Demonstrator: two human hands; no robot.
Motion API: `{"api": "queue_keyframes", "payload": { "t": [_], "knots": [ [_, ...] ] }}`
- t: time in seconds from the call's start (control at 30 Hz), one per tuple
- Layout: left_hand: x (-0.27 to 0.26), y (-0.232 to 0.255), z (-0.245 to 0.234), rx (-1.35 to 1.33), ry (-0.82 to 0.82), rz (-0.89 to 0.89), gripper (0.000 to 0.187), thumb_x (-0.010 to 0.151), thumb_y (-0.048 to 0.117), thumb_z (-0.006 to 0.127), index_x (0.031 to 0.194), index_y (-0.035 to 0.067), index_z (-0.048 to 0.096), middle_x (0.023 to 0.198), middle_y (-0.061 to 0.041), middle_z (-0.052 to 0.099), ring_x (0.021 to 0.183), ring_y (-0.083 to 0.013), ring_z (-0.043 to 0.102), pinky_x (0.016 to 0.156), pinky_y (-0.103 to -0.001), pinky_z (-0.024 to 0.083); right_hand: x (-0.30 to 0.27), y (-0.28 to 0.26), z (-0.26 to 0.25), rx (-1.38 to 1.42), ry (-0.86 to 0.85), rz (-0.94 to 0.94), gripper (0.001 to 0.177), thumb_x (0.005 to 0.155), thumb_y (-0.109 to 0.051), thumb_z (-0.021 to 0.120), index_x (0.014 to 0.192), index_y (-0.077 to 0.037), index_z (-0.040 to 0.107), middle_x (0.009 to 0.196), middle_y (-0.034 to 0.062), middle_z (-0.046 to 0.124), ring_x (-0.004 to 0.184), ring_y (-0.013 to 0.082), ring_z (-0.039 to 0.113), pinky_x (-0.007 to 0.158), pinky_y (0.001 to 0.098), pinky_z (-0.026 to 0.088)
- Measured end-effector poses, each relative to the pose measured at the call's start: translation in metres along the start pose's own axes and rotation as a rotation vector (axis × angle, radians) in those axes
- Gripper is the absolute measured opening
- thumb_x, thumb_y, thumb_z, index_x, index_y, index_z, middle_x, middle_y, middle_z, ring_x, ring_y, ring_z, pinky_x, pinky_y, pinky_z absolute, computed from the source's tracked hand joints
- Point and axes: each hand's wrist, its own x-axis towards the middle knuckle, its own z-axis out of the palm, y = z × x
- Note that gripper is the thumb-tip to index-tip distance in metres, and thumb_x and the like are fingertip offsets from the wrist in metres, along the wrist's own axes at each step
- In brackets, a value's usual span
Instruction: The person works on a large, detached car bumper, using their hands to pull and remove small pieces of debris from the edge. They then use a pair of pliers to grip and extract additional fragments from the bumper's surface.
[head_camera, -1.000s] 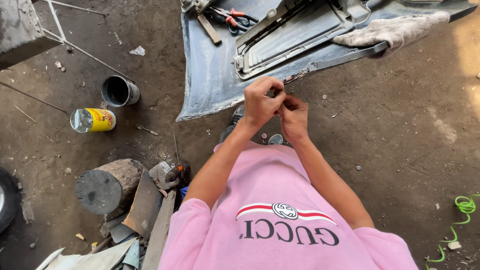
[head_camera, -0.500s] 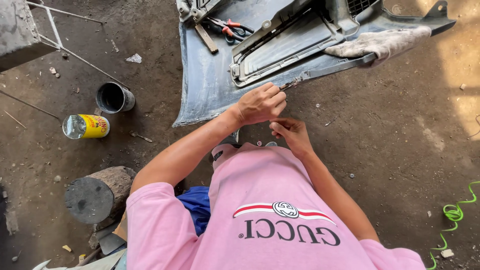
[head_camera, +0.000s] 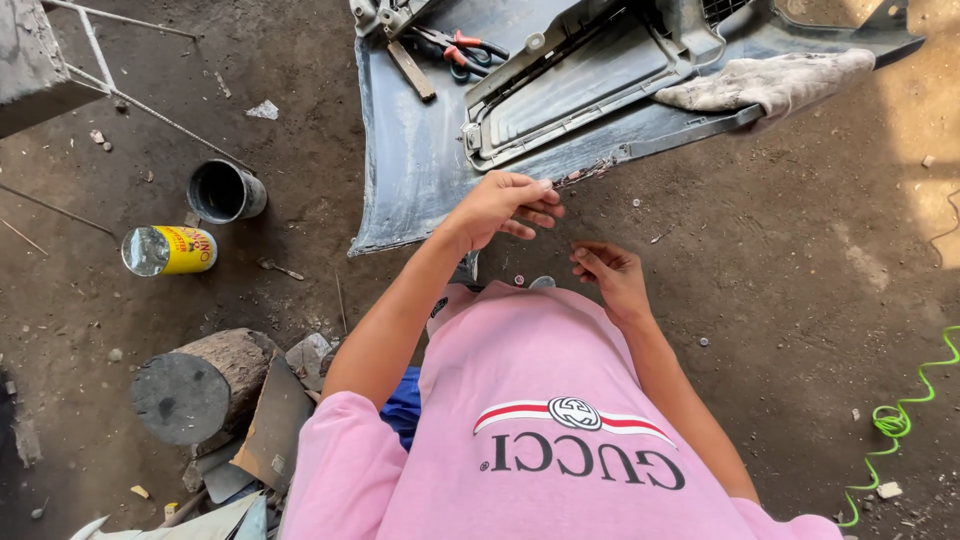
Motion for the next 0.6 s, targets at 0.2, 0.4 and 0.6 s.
{"api": "queue_keyframes", "payload": {
  "t": [0.2,0.4,0.6],
  "knots": [
    [0.005,0.006,0.001,-0.267,-0.128,-0.067,0.026,0.097,0.024,0.067,0.104,0.0,0.071,0.089,-0.008,0.076,0.074,-0.0148,0.077,0.055,-0.023,0.057,0.0,-0.002,0.006,0.009,0.011,-0.008,0.028,0.095,-0.016,0.074,0.116,0.002,0.074,0.095,0.0047,0.075,0.079,0.0105,0.066,0.069,0.0243,0.051],
    [0.035,-0.023,-0.009,-0.231,-0.035,-0.036,0.024,0.093,0.023,0.081,0.098,0.0,0.076,0.078,0.001,0.066,0.06,-0.0046,0.062,0.047,-0.017,0.045,0.003,0.0,0.007,0.02,0.038,0.005,0.029,0.095,-0.015,0.074,0.118,0.001,0.074,0.095,0.0052,0.075,0.078,0.0103,0.065,0.068,0.0239,0.051],
    [0.02,0.001,0.001,-0.194,-0.025,-0.117,0.025,0.086,0.024,0.081,0.097,0.002,0.075,0.084,-0.002,0.071,0.063,-0.0076,0.067,0.052,-0.02,0.054,0.005,-0.001,0.007,0.047,0.048,0.002,0.028,0.094,-0.014,0.075,0.118,0.001,0.073,0.095,0.0057,0.074,0.078,0.0107,0.066,0.068,0.024,0.052]
  ]
}}
